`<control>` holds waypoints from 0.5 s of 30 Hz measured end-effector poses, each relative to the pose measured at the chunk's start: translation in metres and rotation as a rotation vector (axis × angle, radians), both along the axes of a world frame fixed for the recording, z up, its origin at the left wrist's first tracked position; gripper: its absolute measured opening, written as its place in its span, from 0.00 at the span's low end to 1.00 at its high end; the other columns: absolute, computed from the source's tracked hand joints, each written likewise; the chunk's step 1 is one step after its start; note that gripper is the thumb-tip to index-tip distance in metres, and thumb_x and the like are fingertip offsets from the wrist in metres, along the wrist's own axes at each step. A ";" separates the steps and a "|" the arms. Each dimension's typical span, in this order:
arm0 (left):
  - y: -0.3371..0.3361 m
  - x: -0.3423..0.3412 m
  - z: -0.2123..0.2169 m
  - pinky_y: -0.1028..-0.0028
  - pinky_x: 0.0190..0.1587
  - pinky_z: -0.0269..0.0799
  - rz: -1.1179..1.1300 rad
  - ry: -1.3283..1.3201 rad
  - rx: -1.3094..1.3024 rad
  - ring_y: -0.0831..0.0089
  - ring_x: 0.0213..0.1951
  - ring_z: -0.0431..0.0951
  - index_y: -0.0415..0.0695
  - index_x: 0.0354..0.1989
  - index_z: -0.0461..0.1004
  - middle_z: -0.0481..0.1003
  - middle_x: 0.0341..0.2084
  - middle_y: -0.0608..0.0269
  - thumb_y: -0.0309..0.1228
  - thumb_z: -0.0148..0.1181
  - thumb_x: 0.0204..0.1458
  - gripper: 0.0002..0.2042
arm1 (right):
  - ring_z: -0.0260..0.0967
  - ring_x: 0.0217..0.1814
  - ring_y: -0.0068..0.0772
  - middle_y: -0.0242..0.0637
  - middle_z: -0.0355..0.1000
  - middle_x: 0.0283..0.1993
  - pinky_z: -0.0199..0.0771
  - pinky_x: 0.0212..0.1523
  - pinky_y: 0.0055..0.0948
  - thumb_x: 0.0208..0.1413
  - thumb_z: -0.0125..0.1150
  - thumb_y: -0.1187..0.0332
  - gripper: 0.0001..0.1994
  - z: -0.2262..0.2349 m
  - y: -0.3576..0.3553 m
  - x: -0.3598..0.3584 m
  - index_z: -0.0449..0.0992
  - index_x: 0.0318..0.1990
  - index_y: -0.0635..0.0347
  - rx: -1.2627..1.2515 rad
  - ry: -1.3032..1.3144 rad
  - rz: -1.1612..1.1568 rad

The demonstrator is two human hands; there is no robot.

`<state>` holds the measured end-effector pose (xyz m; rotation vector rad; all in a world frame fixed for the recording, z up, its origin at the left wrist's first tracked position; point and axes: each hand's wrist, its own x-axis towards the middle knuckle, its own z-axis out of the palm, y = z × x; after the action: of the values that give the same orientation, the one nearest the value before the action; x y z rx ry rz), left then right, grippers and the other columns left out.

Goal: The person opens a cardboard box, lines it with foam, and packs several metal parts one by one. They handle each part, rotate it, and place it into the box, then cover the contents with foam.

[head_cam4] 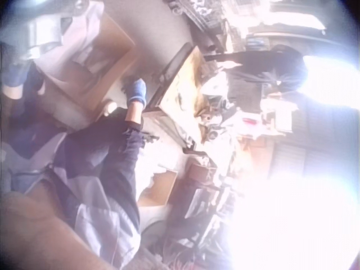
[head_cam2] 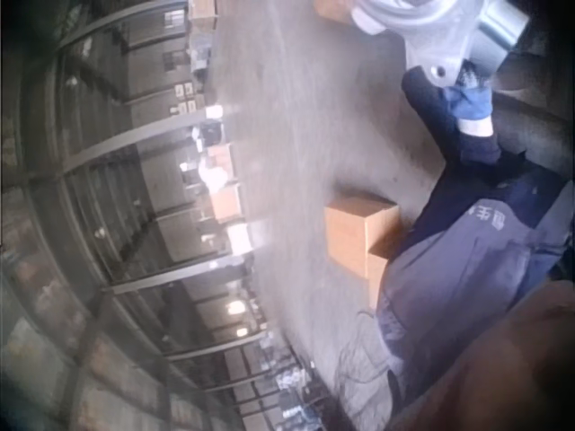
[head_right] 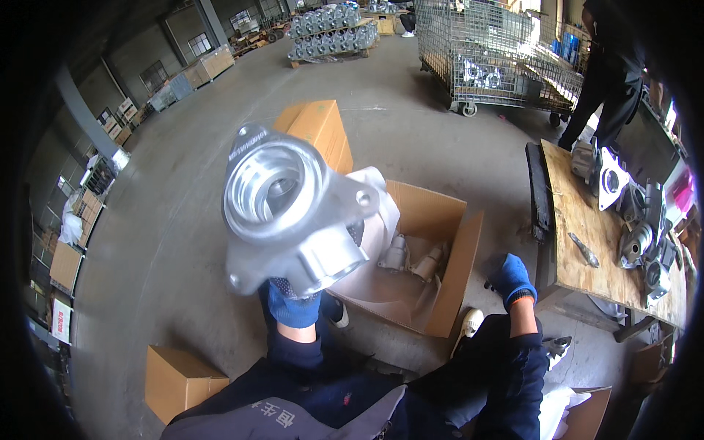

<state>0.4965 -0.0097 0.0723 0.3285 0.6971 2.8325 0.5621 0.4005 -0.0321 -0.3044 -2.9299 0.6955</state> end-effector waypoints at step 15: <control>0.018 -0.044 -0.014 0.54 0.55 0.77 -0.093 0.101 -0.205 0.56 0.53 0.77 0.44 0.63 0.65 0.72 0.54 0.51 0.49 0.51 0.62 0.27 | 0.80 0.44 0.36 0.44 0.80 0.42 0.78 0.48 0.32 0.59 0.52 0.81 0.12 0.106 -0.128 0.018 0.78 0.48 0.67 -0.598 0.511 0.137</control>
<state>0.4526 0.0080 0.0579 0.4592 0.9572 2.6429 0.5802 0.2724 0.0734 0.0329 -2.2238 1.4204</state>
